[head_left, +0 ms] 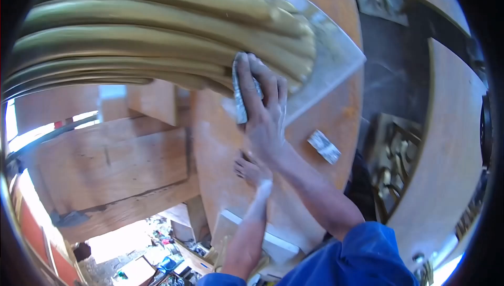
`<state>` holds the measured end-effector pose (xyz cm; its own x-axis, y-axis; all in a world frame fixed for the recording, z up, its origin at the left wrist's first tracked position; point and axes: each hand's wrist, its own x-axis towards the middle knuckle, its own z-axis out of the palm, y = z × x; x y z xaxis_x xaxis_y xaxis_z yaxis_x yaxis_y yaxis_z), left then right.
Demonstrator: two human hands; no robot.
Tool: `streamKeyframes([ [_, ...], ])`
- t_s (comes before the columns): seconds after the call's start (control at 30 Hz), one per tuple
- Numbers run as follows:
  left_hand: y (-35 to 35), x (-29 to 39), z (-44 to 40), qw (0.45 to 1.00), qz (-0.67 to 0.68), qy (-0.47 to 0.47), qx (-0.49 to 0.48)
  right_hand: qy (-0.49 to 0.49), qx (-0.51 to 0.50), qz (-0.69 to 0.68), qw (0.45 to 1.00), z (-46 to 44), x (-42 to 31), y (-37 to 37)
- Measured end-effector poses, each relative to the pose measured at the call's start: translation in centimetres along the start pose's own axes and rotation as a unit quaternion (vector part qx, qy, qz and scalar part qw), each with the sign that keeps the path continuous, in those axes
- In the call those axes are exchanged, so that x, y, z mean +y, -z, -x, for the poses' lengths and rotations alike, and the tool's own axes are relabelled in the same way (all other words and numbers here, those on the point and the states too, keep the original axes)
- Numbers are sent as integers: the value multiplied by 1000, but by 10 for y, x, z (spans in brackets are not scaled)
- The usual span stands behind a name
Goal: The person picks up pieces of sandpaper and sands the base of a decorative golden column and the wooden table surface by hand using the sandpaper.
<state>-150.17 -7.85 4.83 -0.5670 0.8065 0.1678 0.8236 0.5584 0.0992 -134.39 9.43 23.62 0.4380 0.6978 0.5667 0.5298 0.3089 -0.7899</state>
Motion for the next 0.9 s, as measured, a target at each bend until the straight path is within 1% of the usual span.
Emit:
streamKeyframes([
  [0.03, 4, 5, 4, 1000, 23, -9, 3, -89, -93, 6, 992, 21, 24, 16],
  [0.07, 11, 9, 0, 999, 45, -16, 10, -180, -180, 11, 967, 39, 46, 36],
  [0.13, 8, 7, 0, 999, 34, -13, -1, -114, -225, 86, 964, 61, 92, 85],
  [0.17, 9, 6, 0, 999, 34, -5, -19, -67, -225, 140, 962, 62, 106, 109],
  [0.23, 9, 5, -3, 998, 55, -16, -1, -49, -152, 309, 937, 51, 140, 120],
  [0.27, 13, 1, 0, 999, 52, -8, -12, -50, -165, 314, 934, 60, 137, 122],
  [0.33, 14, 7, -4, 998, 58, -32, 1, 42, -260, 318, 911, 78, 128, 110],
  [0.4, 17, 12, -3, 996, 62, -57, 15, 129, -353, 314, 872, 91, 123, 108],
  [0.43, 17, 16, -5, 996, 64, -58, 8, 127, -356, 319, 869, 83, 129, 114],
  [0.53, 13, 18, -8, 995, 78, -54, 13, 48, -296, 371, 879, 27, 167, 126],
  [0.57, 16, 13, -3, 996, 77, -49, 12, 20, -281, 385, 879, 23, 170, 129],
  [0.6, 18, 11, -1, 996, 76, -47, 9, 21, -284, 385, 878, 28, 168, 129],
  [0.67, 15, 16, -4, 997, 71, -41, 13, 119, -320, 327, 881, 47, 165, 120],
  [0.73, 15, 11, -4, 997, 58, -45, 7, 200, -356, 270, 872, 69, 156, 112],
  [0.77, 13, 12, -4, 997, 57, -45, 4, 198, -359, 270, 871, 70, 156, 106],
  [0.83, 11, 10, -1, 997, 65, -40, 0, 95, -350, 331, 871, 65, 156, 91],
  [0.9, 18, 13, -4, 996, 75, -45, 2, -12, -328, 391, 860, 58, 148, 77],
])
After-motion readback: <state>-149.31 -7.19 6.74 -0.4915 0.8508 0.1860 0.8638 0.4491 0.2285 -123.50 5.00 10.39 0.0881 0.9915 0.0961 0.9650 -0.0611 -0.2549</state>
